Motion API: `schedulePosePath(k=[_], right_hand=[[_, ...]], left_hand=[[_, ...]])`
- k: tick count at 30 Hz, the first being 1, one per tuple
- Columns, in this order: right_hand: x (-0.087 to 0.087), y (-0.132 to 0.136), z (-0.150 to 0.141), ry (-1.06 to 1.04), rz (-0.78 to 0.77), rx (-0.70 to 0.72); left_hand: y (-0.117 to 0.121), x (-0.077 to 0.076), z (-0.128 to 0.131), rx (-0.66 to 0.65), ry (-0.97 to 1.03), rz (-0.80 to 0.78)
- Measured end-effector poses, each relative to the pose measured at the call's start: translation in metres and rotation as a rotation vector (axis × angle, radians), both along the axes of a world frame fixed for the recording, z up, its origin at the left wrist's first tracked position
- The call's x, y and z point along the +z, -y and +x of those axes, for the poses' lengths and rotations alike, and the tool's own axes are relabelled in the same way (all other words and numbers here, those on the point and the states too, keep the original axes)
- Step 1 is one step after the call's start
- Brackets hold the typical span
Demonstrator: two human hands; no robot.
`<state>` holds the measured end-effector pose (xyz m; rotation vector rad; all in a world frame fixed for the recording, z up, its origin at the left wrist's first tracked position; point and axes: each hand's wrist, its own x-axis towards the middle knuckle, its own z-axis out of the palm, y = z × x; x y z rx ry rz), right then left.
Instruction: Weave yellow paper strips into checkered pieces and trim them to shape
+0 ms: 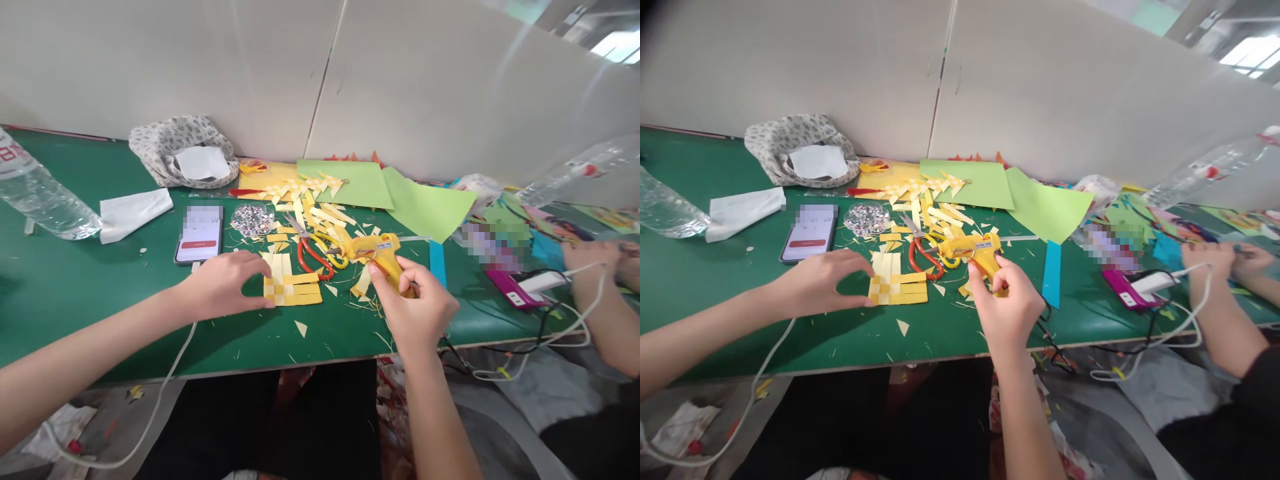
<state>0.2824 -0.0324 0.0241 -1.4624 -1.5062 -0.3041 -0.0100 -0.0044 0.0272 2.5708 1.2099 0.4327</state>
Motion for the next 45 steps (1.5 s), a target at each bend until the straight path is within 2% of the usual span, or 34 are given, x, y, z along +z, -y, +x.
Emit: schedulePosePath(k=[3, 7, 10, 12, 15, 18, 20, 22, 24, 25, 26, 28, 30, 32, 34, 37, 45], right_hand=[[0.001, 0.001, -0.001, 0.012, 0.0, 0.001], [0.002, 0.004, 0.005, 0.011, -0.002, -0.023], [0.001, 0.005, 0.009, 0.003, -0.003, -0.037], [0.0, 0.006, 0.012, -0.005, 0.0, -0.048], [-0.002, 0.006, 0.016, -0.03, -0.008, -0.048], [-0.003, 0.006, 0.02, -0.045, -0.018, -0.049], [-0.003, 0.007, 0.021, -0.047, -0.02, -0.06], [-0.004, 0.007, 0.021, -0.052, -0.021, -0.065], [-0.004, 0.007, 0.02, -0.056, -0.028, -0.062], [-0.004, 0.007, 0.019, -0.056, -0.032, -0.058], [-0.003, 0.007, 0.019, -0.054, -0.035, -0.054], [-0.003, 0.007, 0.017, -0.049, -0.034, -0.044], [-0.004, 0.006, 0.017, -0.048, -0.032, -0.034], [-0.005, 0.005, 0.016, -0.046, -0.033, -0.029], [-0.006, 0.004, 0.014, -0.031, -0.034, -0.027], [-0.007, 0.003, 0.008, 0.006, -0.045, -0.01], [-0.012, -0.004, -0.012, 0.134, -0.033, 0.083]], left_hand=[[0.007, -0.002, 0.016, -0.109, -0.185, 0.125], [0.011, -0.006, 0.023, -0.245, -0.355, 0.309], [0.011, -0.01, 0.021, -0.332, -0.38, 0.391], [0.01, -0.011, 0.018, -0.306, -0.327, 0.374], [0.007, -0.003, 0.013, -0.076, -0.057, 0.197], [0.0, 0.012, 0.009, 0.152, 0.399, -0.153], [-0.006, 0.017, 0.007, 0.209, 0.603, -0.429], [-0.012, 0.017, 0.006, 0.235, 0.618, -0.634], [-0.016, 0.01, 0.004, 0.249, 0.497, -0.71], [-0.017, 0.007, 0.003, 0.247, 0.393, -0.67], [-0.017, 0.003, 0.003, 0.255, 0.276, -0.554], [-0.013, 0.0, 0.004, 0.298, 0.072, -0.241], [-0.009, -0.001, 0.006, 0.284, -0.061, 0.008], [-0.006, -0.002, 0.01, 0.21, -0.124, 0.113], [-0.005, -0.004, 0.015, 0.143, -0.133, 0.127], [-0.008, -0.012, 0.024, 0.121, -0.093, 0.075], [-0.018, -0.019, 0.038, 0.231, -0.001, -0.104]])
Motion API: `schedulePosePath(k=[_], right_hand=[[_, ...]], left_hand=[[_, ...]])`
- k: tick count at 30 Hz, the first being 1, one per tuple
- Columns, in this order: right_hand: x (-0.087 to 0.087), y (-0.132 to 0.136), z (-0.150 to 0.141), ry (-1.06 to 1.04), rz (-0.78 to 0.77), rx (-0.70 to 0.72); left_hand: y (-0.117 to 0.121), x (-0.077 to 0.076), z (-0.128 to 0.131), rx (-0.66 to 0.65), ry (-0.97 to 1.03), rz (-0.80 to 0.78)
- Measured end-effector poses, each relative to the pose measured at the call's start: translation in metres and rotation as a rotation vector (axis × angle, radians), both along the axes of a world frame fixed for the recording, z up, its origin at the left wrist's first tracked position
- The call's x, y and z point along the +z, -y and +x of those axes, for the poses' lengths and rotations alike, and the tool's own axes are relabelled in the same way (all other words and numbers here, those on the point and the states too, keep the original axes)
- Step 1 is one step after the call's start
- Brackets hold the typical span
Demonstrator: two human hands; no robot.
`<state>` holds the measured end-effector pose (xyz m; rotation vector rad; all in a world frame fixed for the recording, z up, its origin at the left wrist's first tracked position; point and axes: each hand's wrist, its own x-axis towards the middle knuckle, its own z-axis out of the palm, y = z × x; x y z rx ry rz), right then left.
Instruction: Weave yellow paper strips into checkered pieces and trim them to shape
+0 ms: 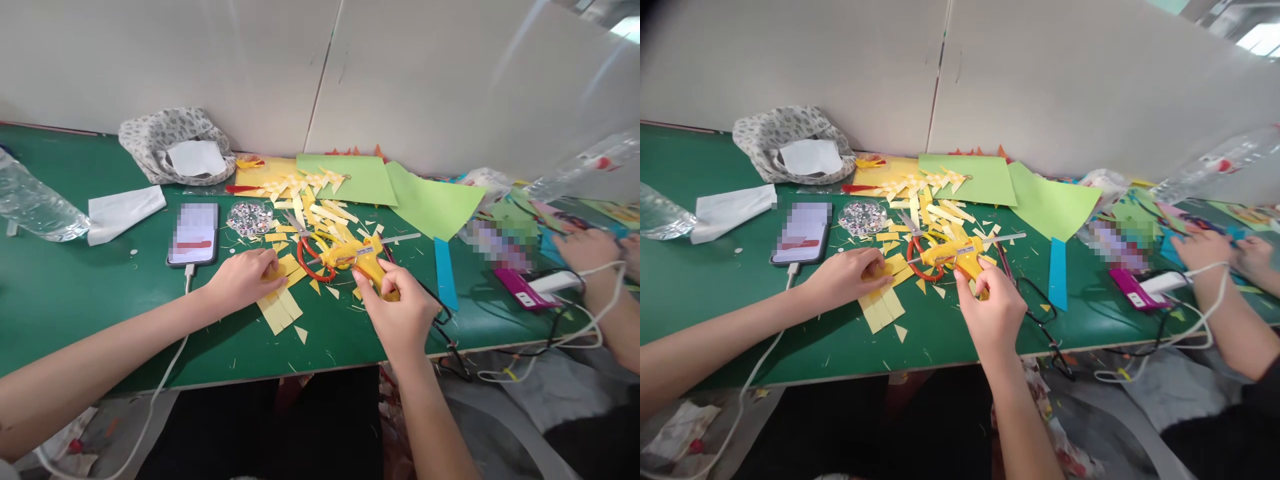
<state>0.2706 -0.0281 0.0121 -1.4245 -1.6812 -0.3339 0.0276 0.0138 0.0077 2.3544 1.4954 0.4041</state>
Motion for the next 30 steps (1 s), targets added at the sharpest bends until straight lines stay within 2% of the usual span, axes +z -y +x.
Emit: schedulePosePath(k=[16, 30], right_hand=[[-0.008, -0.018, -0.018, 0.234, -0.011, 0.103], [-0.011, -0.019, -0.024, 0.363, 0.025, 0.105]], left_hand=[[-0.005, 0.0, -0.014, 0.025, 0.278, -0.169], [-0.004, 0.003, -0.015, 0.054, 0.301, -0.204]])
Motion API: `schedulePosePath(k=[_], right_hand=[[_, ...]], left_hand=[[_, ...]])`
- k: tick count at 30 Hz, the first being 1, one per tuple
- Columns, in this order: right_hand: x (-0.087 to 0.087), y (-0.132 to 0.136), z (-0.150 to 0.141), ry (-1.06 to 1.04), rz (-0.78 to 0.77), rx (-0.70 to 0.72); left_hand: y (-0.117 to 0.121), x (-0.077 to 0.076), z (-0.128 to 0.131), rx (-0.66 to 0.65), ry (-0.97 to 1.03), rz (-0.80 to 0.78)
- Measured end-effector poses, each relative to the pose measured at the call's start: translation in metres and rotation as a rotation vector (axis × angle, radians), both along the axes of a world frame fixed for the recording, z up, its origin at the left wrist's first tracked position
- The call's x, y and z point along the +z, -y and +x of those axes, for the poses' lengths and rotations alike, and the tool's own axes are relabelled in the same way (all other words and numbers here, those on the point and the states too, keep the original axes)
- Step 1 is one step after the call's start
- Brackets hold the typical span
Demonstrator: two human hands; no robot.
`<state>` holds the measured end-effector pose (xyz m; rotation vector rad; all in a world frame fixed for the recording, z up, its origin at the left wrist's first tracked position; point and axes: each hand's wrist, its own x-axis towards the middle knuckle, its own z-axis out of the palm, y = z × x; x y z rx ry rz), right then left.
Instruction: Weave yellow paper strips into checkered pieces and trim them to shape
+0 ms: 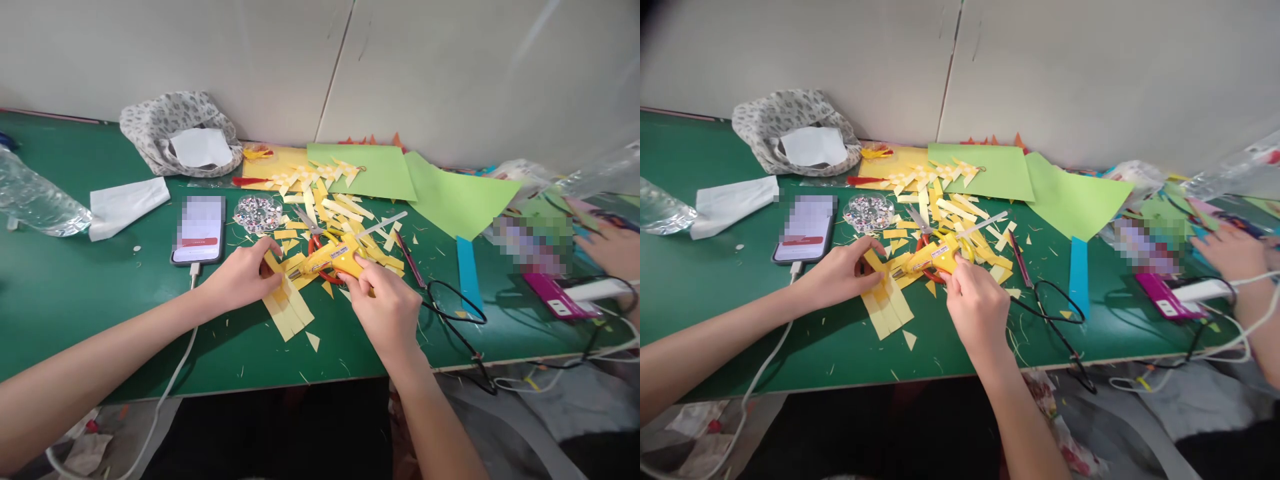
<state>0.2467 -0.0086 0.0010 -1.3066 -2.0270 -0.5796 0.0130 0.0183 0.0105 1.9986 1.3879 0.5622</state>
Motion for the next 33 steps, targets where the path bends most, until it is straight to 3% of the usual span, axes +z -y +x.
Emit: schedulePosePath(k=[17, 33], right_hand=[[0.023, 0.001, -0.013, 0.132, 0.147, 0.108], [0.016, -0.001, -0.014, 0.043, 0.104, 0.097]], left_hand=[[-0.001, 0.0, 0.0, 0.005, -0.007, -0.012], [0.0, 0.001, 0.0, 0.026, 0.014, -0.077]])
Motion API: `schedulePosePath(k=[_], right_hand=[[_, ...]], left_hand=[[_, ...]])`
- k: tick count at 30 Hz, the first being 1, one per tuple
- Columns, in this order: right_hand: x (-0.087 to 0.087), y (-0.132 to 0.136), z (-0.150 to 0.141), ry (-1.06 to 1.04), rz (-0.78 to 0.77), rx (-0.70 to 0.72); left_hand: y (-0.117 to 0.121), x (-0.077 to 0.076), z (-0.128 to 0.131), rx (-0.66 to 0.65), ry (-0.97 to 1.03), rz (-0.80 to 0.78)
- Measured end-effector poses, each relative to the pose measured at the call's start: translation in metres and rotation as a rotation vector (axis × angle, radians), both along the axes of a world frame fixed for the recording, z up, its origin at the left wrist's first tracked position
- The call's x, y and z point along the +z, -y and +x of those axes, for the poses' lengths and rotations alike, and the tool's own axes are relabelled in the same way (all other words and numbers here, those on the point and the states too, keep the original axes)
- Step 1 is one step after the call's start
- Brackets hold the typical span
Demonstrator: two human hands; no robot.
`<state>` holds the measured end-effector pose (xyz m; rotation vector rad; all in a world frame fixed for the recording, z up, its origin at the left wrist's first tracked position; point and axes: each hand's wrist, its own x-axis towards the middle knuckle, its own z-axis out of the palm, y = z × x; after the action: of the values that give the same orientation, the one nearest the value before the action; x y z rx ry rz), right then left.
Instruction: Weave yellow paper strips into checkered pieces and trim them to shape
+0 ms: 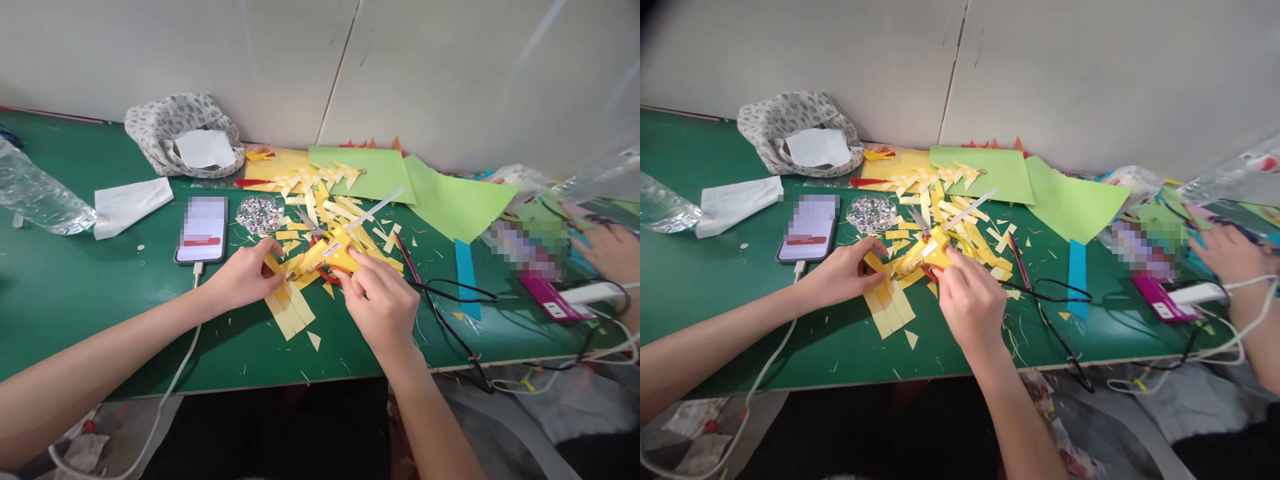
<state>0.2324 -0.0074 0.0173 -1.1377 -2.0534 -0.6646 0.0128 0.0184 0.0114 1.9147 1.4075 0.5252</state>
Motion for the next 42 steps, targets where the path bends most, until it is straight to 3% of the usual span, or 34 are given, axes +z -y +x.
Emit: schedulePosePath(k=[16, 23, 31, 42], right_hand=[[-0.003, 0.002, 0.006, 0.012, -0.016, -0.028], [0.003, 0.0, 0.028, -0.172, 0.085, -0.222], [0.002, 0.002, 0.029, -0.202, 0.089, -0.211], [0.003, 0.004, 0.031, -0.21, 0.095, -0.201]], left_hand=[[0.0, -0.001, -0.001, -0.014, 0.001, 0.038], [0.002, -0.003, -0.003, -0.081, 0.08, 0.054], [0.0, -0.013, 0.01, 0.026, -0.148, 0.148], [0.003, -0.013, 0.016, -0.002, -0.302, 0.209]])
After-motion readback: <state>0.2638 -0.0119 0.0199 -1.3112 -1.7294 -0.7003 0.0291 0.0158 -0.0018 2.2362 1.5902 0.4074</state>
